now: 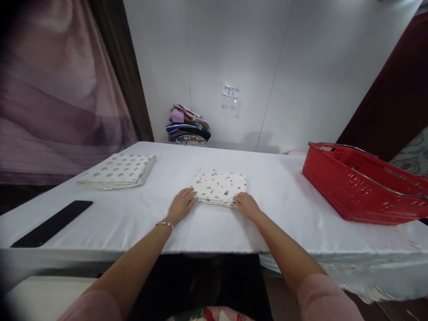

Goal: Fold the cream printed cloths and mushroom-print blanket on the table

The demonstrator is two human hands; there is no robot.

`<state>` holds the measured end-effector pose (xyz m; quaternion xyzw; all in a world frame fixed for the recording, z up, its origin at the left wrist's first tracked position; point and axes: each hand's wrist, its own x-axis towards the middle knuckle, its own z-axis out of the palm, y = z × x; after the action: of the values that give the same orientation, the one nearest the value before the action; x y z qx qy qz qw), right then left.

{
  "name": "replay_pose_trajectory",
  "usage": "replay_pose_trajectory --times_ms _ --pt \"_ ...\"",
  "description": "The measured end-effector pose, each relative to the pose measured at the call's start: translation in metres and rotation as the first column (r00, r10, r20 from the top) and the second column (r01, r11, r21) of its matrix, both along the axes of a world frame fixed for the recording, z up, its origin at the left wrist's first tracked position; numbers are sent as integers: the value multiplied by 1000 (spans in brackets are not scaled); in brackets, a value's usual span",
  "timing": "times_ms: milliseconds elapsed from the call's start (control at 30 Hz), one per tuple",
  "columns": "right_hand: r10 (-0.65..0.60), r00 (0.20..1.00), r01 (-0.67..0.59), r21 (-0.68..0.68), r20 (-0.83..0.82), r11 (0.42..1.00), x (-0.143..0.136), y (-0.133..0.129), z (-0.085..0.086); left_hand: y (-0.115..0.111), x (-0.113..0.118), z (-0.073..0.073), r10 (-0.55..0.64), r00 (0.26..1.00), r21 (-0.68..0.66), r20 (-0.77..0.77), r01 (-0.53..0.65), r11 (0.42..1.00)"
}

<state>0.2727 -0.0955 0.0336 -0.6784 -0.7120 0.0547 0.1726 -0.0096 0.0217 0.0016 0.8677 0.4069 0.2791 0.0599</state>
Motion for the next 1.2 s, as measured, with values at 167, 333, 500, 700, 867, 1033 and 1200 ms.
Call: replay_pose_trajectory --times_ms 167,333,500,700,867,1033,1200 --pt "-60 998 59 88 8 994 -1 0 -5 0 0 -2 -6 1000 23 0 6 1000" --pt "-1 986 40 232 -165 972 5 -9 -16 -1 -1 -4 -18 1000 60 -6 18 998" --pt "53 984 2 311 -168 950 8 -16 -27 -4 0 0 -25 1000 118 -11 26 993" --pt "65 978 -7 275 -199 961 5 -15 -22 -9 25 9 -183 983 108 -17 184 977" --pt "17 993 9 226 -114 974 1 -10 -16 -9 45 4 -216 975 63 50 213 975" --pt "-5 993 31 216 -121 976 -1 -8 -16 -8 44 -2 -218 971 57 96 213 975" --pt "-39 966 108 262 -255 959 0 -5 -25 -9 43 0 -220 968 33 124 218 975"
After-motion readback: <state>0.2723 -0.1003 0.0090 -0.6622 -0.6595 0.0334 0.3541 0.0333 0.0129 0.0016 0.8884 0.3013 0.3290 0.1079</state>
